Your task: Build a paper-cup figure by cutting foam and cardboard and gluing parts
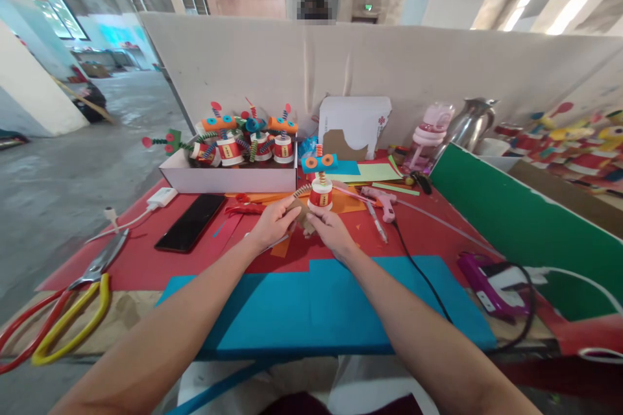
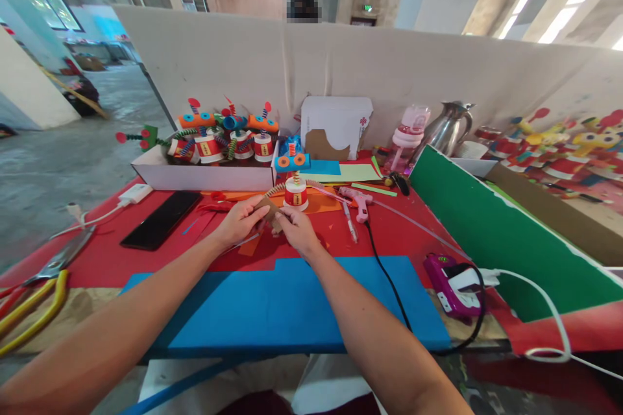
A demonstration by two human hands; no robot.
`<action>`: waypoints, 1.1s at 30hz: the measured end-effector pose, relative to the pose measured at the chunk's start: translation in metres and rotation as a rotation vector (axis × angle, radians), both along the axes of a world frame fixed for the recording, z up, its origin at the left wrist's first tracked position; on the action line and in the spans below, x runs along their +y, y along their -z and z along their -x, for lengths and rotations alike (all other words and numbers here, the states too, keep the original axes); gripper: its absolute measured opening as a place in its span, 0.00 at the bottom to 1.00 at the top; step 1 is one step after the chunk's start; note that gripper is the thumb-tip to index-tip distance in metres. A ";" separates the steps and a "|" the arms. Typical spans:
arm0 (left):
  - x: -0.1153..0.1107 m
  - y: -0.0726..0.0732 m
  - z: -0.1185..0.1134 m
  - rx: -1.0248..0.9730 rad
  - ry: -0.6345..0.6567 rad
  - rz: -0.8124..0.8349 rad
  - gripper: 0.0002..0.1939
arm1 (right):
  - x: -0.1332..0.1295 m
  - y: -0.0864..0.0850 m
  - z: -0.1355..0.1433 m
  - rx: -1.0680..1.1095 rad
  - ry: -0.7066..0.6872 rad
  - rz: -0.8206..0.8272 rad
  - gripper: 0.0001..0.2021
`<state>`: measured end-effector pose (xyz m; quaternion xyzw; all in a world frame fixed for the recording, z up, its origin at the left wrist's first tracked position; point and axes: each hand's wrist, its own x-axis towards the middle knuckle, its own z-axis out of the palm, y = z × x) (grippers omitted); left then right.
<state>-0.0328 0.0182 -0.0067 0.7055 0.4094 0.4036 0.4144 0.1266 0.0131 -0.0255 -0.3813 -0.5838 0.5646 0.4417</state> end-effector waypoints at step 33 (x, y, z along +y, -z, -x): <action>-0.001 0.001 -0.001 0.209 -0.112 -0.153 0.09 | -0.004 -0.003 -0.002 -0.073 -0.028 0.054 0.08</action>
